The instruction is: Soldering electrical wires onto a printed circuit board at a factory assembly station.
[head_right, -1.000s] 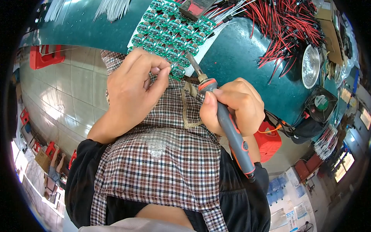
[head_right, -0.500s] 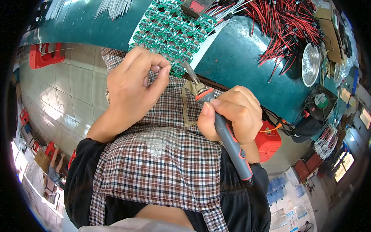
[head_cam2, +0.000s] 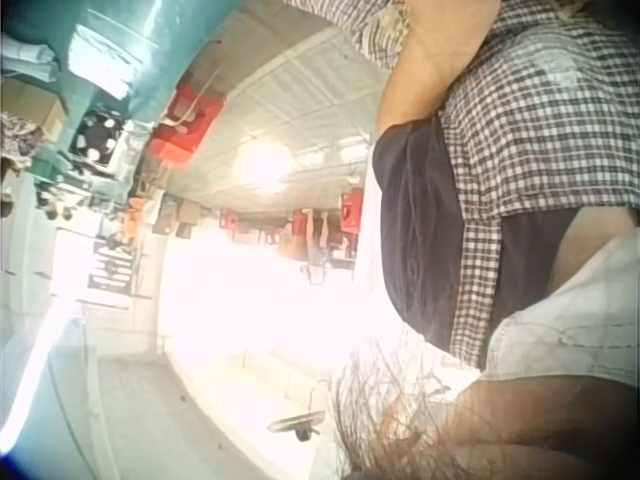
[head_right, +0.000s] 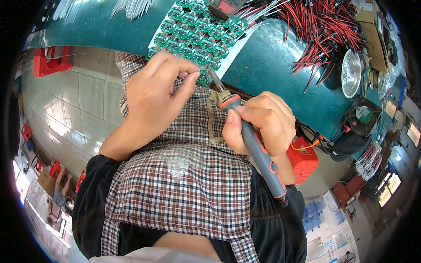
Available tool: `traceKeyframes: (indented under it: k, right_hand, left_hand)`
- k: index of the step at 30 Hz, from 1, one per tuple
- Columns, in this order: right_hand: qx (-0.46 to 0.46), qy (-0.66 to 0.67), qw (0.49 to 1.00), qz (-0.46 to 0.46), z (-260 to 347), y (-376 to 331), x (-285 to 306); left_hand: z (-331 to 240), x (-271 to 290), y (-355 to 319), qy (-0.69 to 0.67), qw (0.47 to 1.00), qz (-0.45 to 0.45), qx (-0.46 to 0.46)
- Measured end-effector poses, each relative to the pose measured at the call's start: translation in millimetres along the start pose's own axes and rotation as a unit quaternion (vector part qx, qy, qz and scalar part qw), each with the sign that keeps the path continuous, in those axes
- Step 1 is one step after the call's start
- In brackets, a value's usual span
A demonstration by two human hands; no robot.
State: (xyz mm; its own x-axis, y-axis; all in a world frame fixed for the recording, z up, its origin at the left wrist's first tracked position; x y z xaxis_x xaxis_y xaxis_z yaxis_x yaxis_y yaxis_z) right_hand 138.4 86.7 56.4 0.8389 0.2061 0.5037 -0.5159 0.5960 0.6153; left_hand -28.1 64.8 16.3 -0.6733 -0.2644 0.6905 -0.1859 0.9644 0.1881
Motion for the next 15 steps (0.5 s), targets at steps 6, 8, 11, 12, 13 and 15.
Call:
traceKeyframes:
  k: [6, 8, 11, 12, 13, 15]
  right_hand:
    - [-0.002, 0.002, 0.999, -0.034, -2.4, -2.6, 4.8]
    - [-0.006, 0.002, 0.999, -0.053, -2.9, -6.1, 8.6]
    - [-0.016, 0.004, 0.997, -0.07, -0.7, -9.4, 14.3]
    - [-0.021, 0.007, 0.997, -0.07, 0.5, -10.0, 15.0]
    - [-0.021, 0.007, 0.997, -0.07, 3.6, -10.0, 16.3]
    - [-0.031, 0.007, 0.999, -0.018, 7.4, -8.9, 8.9]
  left_hand:
    - [-4.8, -0.8, 0.4, -0.004, 1.0, 0.012, -0.022]
    - [-2.7, -0.3, -0.5, -0.016, 1.0, 0.014, -0.016]
    - [1.2, 4.5, -4.6, -0.053, 0.998, 0.021, 0.01]
    - [4.3, 6.2, -6.8, -0.076, 0.996, 0.025, 0.031]
    - [4.5, 7.7, -8.6, -0.076, 0.996, 0.025, 0.031]
    - [4.2, 6.8, -11.8, -0.046, 0.998, 0.041, 0.025]
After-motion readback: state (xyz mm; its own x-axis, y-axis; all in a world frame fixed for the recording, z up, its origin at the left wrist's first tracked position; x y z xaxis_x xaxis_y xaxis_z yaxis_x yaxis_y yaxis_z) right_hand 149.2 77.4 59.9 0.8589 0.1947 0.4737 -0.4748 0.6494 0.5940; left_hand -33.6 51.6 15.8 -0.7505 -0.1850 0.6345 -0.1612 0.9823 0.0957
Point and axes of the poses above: each hand's wrist, its own y-axis towards the middle knuckle, its own x-axis out of the back of the hand, z = x × y, the point moved 9 cm from there along y, towards the middle knuckle, and after that the axes turned 6 degrees about x, right-handed, at the moved point
